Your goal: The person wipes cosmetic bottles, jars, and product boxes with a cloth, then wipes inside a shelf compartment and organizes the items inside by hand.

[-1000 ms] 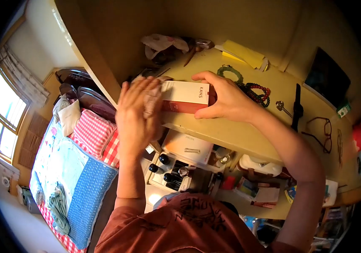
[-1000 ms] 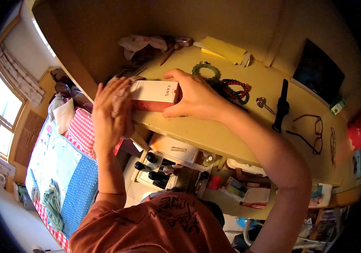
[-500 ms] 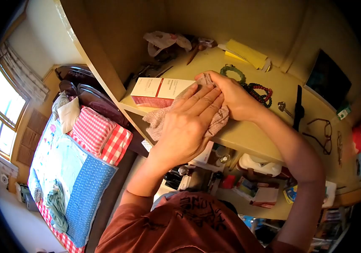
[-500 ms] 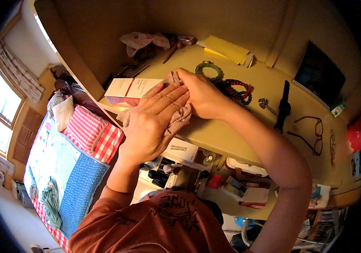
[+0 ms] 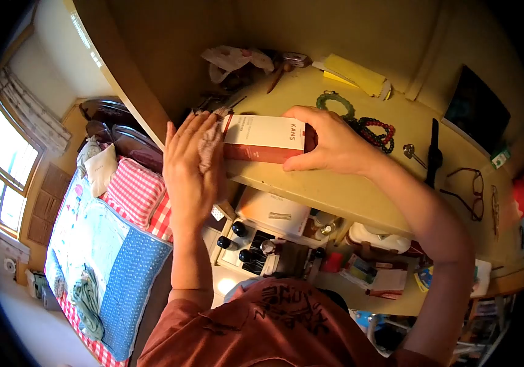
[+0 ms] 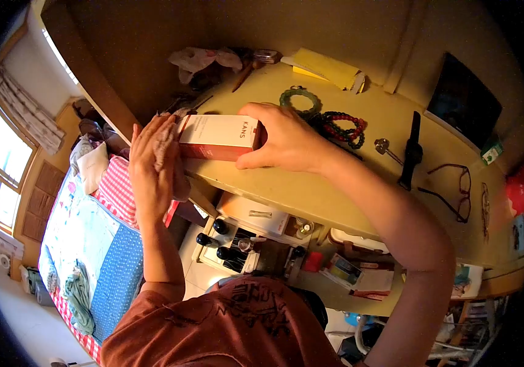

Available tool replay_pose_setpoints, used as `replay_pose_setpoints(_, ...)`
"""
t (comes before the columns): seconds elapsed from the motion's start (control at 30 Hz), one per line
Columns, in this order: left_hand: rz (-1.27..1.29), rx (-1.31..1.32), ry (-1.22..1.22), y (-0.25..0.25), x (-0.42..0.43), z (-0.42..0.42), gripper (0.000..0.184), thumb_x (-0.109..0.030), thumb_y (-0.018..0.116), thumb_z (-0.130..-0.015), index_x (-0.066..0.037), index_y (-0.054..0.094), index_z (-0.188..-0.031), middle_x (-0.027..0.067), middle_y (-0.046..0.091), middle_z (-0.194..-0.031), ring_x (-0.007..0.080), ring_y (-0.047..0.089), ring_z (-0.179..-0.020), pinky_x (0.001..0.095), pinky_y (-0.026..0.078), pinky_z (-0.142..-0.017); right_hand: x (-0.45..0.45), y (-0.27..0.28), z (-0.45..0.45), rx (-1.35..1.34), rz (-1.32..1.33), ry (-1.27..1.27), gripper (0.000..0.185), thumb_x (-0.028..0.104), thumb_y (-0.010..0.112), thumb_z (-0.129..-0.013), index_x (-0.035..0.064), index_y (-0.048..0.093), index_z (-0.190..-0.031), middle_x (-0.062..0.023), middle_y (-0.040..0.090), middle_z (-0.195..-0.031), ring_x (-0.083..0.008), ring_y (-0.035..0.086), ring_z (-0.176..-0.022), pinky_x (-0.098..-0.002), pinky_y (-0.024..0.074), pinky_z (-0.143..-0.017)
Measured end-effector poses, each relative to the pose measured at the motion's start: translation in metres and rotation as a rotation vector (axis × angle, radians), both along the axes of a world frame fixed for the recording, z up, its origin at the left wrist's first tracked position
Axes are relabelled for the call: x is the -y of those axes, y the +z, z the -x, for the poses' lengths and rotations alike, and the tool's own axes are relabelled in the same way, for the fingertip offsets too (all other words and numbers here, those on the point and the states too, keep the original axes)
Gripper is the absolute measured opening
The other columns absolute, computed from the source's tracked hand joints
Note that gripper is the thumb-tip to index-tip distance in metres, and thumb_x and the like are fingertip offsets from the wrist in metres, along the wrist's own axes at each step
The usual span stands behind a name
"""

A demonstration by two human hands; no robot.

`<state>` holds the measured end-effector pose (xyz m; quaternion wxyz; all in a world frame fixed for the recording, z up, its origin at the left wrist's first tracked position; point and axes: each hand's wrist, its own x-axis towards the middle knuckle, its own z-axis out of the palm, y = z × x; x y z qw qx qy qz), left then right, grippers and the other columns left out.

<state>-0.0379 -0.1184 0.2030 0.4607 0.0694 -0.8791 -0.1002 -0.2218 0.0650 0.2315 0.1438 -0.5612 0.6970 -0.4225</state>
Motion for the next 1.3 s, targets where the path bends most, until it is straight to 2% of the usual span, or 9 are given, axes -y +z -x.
replay_pose_setpoints(0.33,0.087,0.052,-0.385,0.008,-0.080,0.028,0.038,-0.020,0.063,-0.088,0.000,0.064,-0.121,0.0176,0.065,-0.120,0.0345,0.059,-0.117,0.0496,0.040,-0.106,0.004,-0.019,0.017,-0.038,0.119,0.035,0.032,0.005,0.066,-0.074,-0.0033,0.056,-0.103,-0.0235,0.065,-0.100,-0.0346,0.064,-0.096,-0.0407,0.0485,-0.082)
replay_pose_setpoints(0.47,0.079,-0.017,-0.486,0.002,-0.072,0.029,0.031,-0.019,0.065,-0.085,0.002,0.067,-0.109,0.0153,0.068,-0.112,0.0339,0.063,-0.112,0.0484,0.044,-0.102,0.003,-0.009,0.008,-0.028,0.096,0.040,0.056,0.012,0.081,-0.067,-0.0022,0.055,-0.115,-0.0219,0.066,-0.106,-0.0326,0.064,-0.102,-0.0377,0.0491,-0.089)
replay_pose_setpoints(0.5,0.044,-0.027,-0.560,0.002,-0.065,0.026,0.027,-0.016,0.061,-0.087,0.002,0.069,-0.105,0.0144,0.070,-0.107,0.0334,0.065,-0.106,0.0469,0.046,-0.099,0.001,-0.005,0.006,-0.015,-0.035,0.038,0.066,0.007,0.080,-0.071,0.0002,0.049,-0.129,-0.0081,0.065,-0.112,-0.0128,0.060,-0.100,-0.0280,0.0487,-0.089)
replay_pose_setpoints(0.6,-0.131,-0.110,-0.585,-0.014,-0.049,0.014,0.030,-0.015,0.063,-0.084,0.000,0.067,-0.109,0.0173,0.069,-0.103,0.0344,0.066,-0.101,0.0482,0.049,-0.096,0.002,-0.004,0.006,0.022,0.060,0.089,0.070,0.016,0.086,-0.064,-0.0002,0.052,-0.123,-0.0174,0.067,-0.105,-0.0260,0.066,-0.096,-0.0338,0.0513,-0.085)
replay_pose_setpoints(0.63,-0.254,-0.201,-0.587,-0.019,-0.048,0.013,0.024,-0.016,0.058,-0.090,0.002,0.066,-0.102,0.0188,0.069,-0.101,0.0355,0.066,-0.098,0.0479,0.050,-0.093,-0.003,0.008,0.004,0.035,-0.097,0.055,0.072,0.016,0.087,-0.063,0.0005,0.051,-0.124,-0.0145,0.068,-0.103,-0.0226,0.066,-0.092,-0.0328,0.0520,-0.082)
replay_pose_setpoints(0.8,-0.712,-0.685,-0.389,-0.030,-0.044,-0.007,0.034,-0.020,0.046,-0.098,0.009,0.063,-0.104,0.0194,0.068,-0.100,0.0294,0.065,-0.096,0.0388,0.050,-0.090,-0.001,-0.003,0.011,-0.050,0.045,0.081,0.066,0.025,0.084,-0.068,0.0005,0.053,-0.121,-0.0116,0.067,-0.099,-0.0192,0.064,-0.086,-0.0310,0.0505,-0.080)
replay_pose_setpoints(0.87,-0.801,-0.859,-0.282,-0.030,-0.039,-0.011,0.039,-0.024,0.039,-0.104,0.009,0.057,-0.114,0.0181,0.064,-0.107,0.0245,0.063,-0.096,0.0357,0.049,-0.091,-0.001,0.002,0.010,0.228,-0.046,0.055,0.062,0.008,0.078,-0.073,0.0015,0.048,-0.126,-0.0051,0.063,-0.101,-0.0099,0.059,-0.085,-0.0251,0.0484,-0.070)
replay_pose_setpoints(1.0,-0.893,-1.059,-0.270,-0.026,-0.032,-0.016,0.036,-0.024,0.038,-0.106,0.005,0.053,-0.122,0.0136,0.061,-0.111,0.0183,0.061,-0.095,0.0319,0.049,-0.090,-0.010,0.030,0.005,0.420,-0.214,0.069,0.052,0.035,0.075,-0.080,0.0018,0.059,-0.116,-0.0035,0.063,-0.087,-0.0091,0.053,-0.069,-0.0247,0.0407,-0.059)
replay_pose_setpoints(1.3,-0.655,-0.954,-0.071,0.004,-0.030,-0.025,0.039,-0.028,0.038,-0.106,0.003,0.055,-0.120,0.0134,0.060,-0.107,0.0192,0.061,-0.096,0.0322,0.048,-0.090,-0.006,0.019,0.006,0.429,-0.175,0.075,0.055,0.038,0.069,-0.085,0.0021,0.058,-0.126,-0.0046,0.066,-0.091,-0.0089,0.058,-0.075,-0.0239,0.0438,-0.063)
